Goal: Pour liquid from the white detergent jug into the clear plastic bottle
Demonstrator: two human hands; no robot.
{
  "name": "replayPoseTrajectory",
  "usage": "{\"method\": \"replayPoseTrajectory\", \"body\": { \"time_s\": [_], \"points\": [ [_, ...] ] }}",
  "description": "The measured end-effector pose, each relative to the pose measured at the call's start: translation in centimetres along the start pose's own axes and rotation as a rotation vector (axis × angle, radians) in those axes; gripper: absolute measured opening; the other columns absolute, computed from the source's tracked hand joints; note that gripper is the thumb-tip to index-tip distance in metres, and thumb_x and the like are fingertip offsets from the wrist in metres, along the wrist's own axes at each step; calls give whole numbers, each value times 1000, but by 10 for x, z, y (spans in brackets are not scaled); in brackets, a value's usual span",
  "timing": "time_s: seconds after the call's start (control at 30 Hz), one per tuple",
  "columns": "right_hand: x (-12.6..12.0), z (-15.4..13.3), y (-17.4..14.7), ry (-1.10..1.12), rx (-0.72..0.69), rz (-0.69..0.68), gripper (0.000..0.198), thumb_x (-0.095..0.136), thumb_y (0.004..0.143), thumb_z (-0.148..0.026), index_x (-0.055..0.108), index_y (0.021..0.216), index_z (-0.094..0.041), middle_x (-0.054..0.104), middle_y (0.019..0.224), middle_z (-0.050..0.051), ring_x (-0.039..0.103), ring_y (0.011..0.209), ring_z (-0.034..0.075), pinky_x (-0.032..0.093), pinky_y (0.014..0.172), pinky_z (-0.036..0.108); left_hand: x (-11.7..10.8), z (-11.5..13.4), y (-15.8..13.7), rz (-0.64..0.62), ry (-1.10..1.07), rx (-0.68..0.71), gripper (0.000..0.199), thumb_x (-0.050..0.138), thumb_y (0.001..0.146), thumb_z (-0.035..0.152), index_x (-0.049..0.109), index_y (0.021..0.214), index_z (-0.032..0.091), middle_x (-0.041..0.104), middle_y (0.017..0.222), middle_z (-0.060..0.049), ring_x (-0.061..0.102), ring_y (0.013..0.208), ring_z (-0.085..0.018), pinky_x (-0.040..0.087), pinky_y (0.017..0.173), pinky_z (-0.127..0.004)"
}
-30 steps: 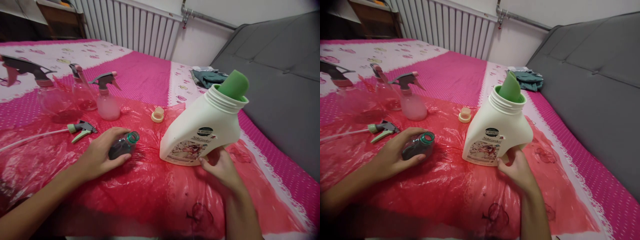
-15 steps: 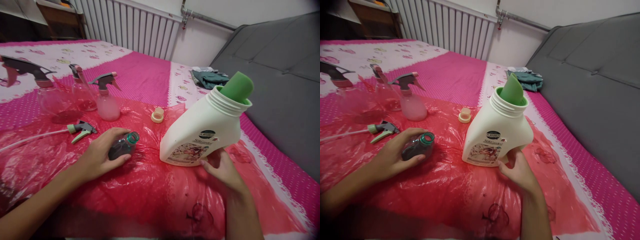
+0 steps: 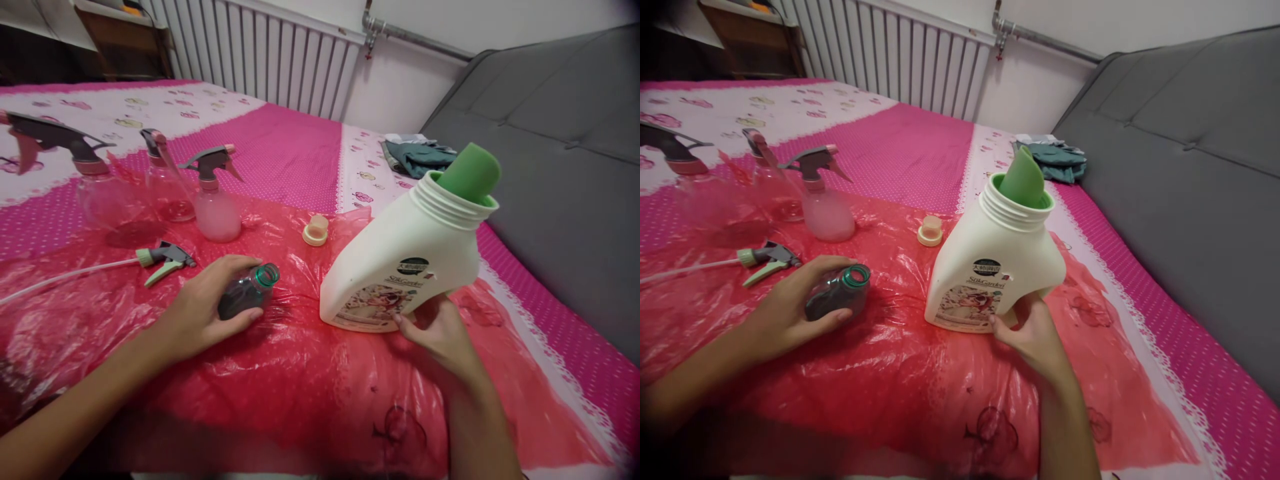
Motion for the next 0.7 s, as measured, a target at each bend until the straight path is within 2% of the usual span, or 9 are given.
{"method": "replayPoseTrajectory", "body": {
  "time_s": [0.1, 0.23, 0.37, 0.5, 0.7],
  "points": [
    [1, 3, 0, 44, 10, 6, 45, 82, 83, -36, 61, 120, -21, 75, 118, 13, 75, 106, 31, 66, 90, 42, 0, 0, -1, -5, 6, 7, 53, 64, 99, 47, 48, 146, 30, 65, 140, -9, 69, 123, -31, 56, 109, -47],
    [-4, 7, -2, 51, 13, 40, 44, 83, 84, -46, 63, 115, -22, 75, 119, 14, 74, 110, 31, 65, 95, 45, 0, -2, -1, -19, -7, -9, 54, 64, 97, 47, 47, 147, 34, 65, 141, -9, 69, 123, -33, 57, 109, -49],
    [-9, 12, -5, 26, 20, 48, 40, 80, 88, -45, 65, 117, -23, 73, 124, 13, 72, 115, 31, 63, 101, 47, 0, -1, 0, -6, -8, -2, 53, 65, 97, 46, 49, 146, 31, 66, 140, -10, 69, 122, -33, 57, 107, -50],
    [-9, 15, -5, -40, 15, 88, 46, 82, 83, -47, 67, 118, -21, 74, 121, 15, 72, 111, 33, 63, 97, 48, 0, 1, 0, 2, -1, 6, 53, 65, 98, 46, 49, 145, 30, 66, 140, -9, 70, 121, -31, 58, 106, -48],
    [-2, 9, 0, 15, 38, 42, 49, 82, 85, -47, 65, 122, -20, 75, 119, 15, 75, 105, 31, 65, 91, 44, -1, 0, -1, -2, -3, 7, 53, 65, 97, 46, 49, 145, 31, 66, 139, -9, 70, 120, -32, 58, 105, -48]
  ]
}}
Point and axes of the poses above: each hand's wrist, its own y-axis towards the middle knuckle, its own x-axis out of the palm, z = x × y, the point moved 4 cm from there along y, towards the middle knuckle
